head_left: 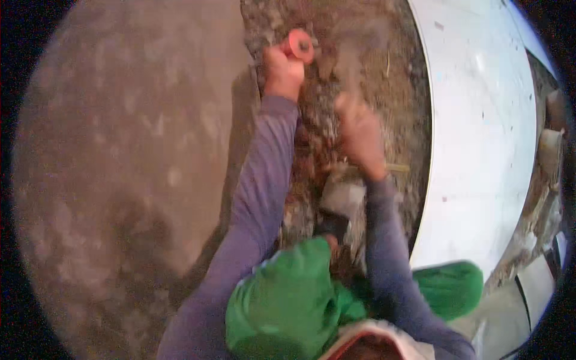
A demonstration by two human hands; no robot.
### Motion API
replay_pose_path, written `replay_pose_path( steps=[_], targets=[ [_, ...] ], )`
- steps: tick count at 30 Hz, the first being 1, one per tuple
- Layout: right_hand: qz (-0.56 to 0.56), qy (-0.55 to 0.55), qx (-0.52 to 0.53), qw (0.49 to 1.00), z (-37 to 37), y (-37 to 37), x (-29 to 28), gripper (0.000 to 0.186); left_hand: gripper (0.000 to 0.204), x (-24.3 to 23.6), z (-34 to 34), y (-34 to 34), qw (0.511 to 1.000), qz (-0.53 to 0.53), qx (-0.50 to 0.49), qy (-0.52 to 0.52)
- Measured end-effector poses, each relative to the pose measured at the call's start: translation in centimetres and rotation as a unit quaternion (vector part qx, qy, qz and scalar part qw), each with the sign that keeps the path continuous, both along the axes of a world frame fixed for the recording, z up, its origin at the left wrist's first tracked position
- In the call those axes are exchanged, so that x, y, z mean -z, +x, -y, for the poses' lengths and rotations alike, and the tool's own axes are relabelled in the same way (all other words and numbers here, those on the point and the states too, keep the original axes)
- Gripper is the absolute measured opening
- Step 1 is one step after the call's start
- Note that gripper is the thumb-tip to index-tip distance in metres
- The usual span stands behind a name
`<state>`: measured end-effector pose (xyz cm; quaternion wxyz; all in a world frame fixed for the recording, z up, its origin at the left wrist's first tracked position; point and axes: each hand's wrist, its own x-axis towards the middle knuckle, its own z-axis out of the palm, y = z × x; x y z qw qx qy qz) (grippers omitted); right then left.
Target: The person sits on the ground and uses an axe to chip away at the earth and debris between installed tiles.
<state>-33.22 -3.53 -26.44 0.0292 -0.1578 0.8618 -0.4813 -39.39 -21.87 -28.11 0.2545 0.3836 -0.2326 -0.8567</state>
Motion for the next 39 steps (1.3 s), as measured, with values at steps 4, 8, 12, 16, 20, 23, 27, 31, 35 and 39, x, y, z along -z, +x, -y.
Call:
replay_pose_path(
  steps=[4, 8, 12, 16, 20, 23, 27, 31, 35, 39],
  targets=[
    [0.167, -0.446, 0.117, 0.871, -8.1, -4.3, -9.4, 0.034, 0.010, 1.0, 2.0, -0.3, 0.999, 0.025, -0.012, 0.027],
    [-0.084, -0.587, 0.162, 0.789, -6.9, -5.6, -10.7, 0.041, 0.014, 4.9, 5.5, -1.6, 0.978, -0.029, 0.151, -0.144],
    [0.252, -0.058, 0.032, 0.966, 3.8, 3.3, 1.3, 0.048, 0.008, 4.1, 2.0, -2.6, 0.998, -0.021, 0.015, 0.051],
    [0.276, -0.122, 0.029, 0.953, 1.1, 0.2, -3.7, 0.047, 0.012, 6.3, 3.4, 1.6, 0.904, 0.101, 0.212, -0.357],
    [0.147, -0.370, 0.114, 0.910, -4.6, -3.0, -10.6, 0.053, 0.012, 4.3, 3.7, -0.7, 0.999, -0.033, 0.025, -0.008],
    [-0.034, -0.600, 0.157, 0.784, -2.8, -3.7, -8.4, 0.036, 0.008, 4.7, 3.8, -1.7, 0.999, -0.032, 0.015, 0.013],
    [0.279, -0.039, 0.018, 0.959, 4.9, 4.4, -1.1, 0.037, 0.027, 4.1, 3.8, -1.5, 0.992, 0.000, 0.071, 0.102],
    [0.347, -0.156, 0.013, 0.925, 2.9, 4.2, -0.1, 0.051, 0.029, 5.4, 5.3, 2.1, 0.994, 0.020, 0.104, 0.004],
    [0.377, -0.186, 0.051, 0.906, -0.4, 2.4, -0.8, 0.050, 0.030, 6.3, 7.2, 3.8, 0.999, -0.004, 0.028, -0.041],
    [0.381, -0.207, 0.102, 0.896, -3.2, 1.3, -1.6, 0.046, 0.031, 4.9, 8.8, 6.8, 0.983, -0.028, 0.084, -0.158]
  ],
)
